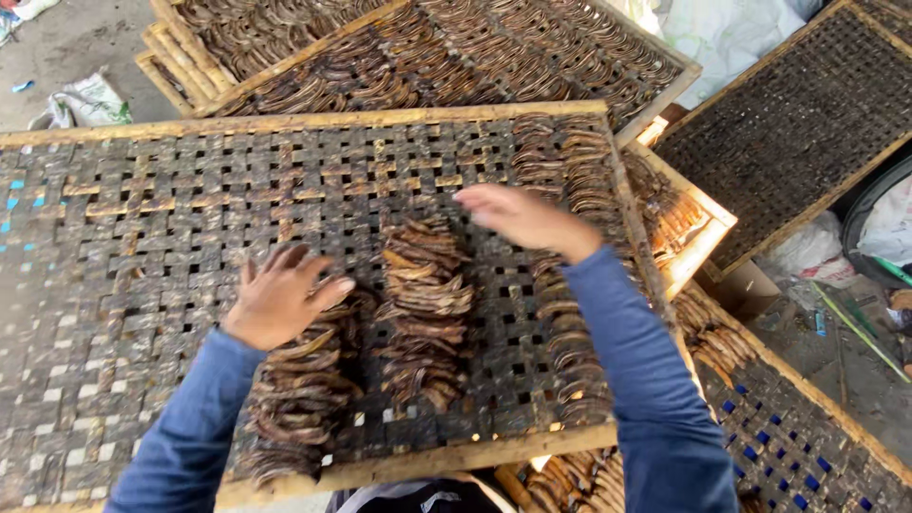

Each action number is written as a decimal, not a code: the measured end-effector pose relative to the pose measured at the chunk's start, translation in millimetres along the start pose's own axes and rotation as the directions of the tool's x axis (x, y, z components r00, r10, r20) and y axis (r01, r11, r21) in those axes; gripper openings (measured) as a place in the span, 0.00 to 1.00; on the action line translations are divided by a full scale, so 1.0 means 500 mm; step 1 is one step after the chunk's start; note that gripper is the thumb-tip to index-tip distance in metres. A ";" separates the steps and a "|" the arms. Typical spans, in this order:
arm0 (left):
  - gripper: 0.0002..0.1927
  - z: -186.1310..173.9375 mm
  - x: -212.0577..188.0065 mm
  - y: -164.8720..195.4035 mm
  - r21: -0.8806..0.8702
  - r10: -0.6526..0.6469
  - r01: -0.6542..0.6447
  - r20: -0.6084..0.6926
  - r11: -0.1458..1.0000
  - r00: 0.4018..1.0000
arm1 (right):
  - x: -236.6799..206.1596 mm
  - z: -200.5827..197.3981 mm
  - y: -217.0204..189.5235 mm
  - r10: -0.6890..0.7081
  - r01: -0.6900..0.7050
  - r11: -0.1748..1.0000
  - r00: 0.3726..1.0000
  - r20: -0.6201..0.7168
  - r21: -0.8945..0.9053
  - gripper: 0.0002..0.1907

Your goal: The person gathers dried banana slices from a woven bamboo drying tray and transfers a handful into a plastic bag on a chair. They then arrange the remaining dried banana slices into neat rows across the tray, working piece by piece with both hands.

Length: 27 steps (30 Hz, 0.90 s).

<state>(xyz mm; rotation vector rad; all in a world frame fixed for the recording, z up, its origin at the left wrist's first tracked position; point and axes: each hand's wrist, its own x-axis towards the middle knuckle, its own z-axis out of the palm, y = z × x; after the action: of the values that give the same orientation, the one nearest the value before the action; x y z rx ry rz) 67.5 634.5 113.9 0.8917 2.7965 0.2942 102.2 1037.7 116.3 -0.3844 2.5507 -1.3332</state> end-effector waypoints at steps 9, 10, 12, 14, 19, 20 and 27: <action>0.33 0.118 0.527 0.368 -0.066 0.230 -0.237 -0.102 0.969 0.968 | -0.088 -0.330 0.407 0.101 -0.443 0.872 0.580 -0.808 -0.209 0.13; 0.33 0.141 0.577 0.397 -0.059 0.195 -0.202 -0.108 0.978 0.975 | -0.083 -0.343 0.434 0.123 -0.453 0.865 0.608 -0.785 -0.215 0.13; 0.34 0.185 0.661 0.438 -0.040 0.123 -0.129 -0.119 0.991 0.985 | -0.052 -0.341 0.466 0.169 -0.468 0.855 0.658 -0.733 -0.223 0.15; 0.36 0.226 0.725 0.469 -0.083 0.075 -0.085 -0.117 0.993 0.990 | -0.025 -0.336 0.491 0.105 -0.435 0.847 0.699 -0.707 -0.304 0.17; 0.38 0.280 0.830 0.512 -0.089 0.138 -0.154 -0.163 0.984 0.977 | 0.044 -0.340 0.509 0.027 -0.398 0.778 0.794 -0.607 -0.486 0.25; 0.38 0.285 0.843 0.519 -0.079 0.128 -0.140 -0.148 0.987 0.981 | 0.053 -0.344 0.512 0.079 -0.428 0.772 0.798 -0.598 -0.469 0.27; 0.43 0.310 0.870 0.524 -0.106 0.097 -0.130 -0.272 0.986 0.957 | 0.055 -0.353 0.562 0.184 -0.518 0.715 0.787 -0.589 -0.469 0.28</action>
<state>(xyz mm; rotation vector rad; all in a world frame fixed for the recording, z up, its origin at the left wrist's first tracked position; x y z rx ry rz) -99.8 1119.3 -23.5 1.0572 2.9302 0.6419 -15.4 1317.6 -20.0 0.4483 3.2272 -0.4471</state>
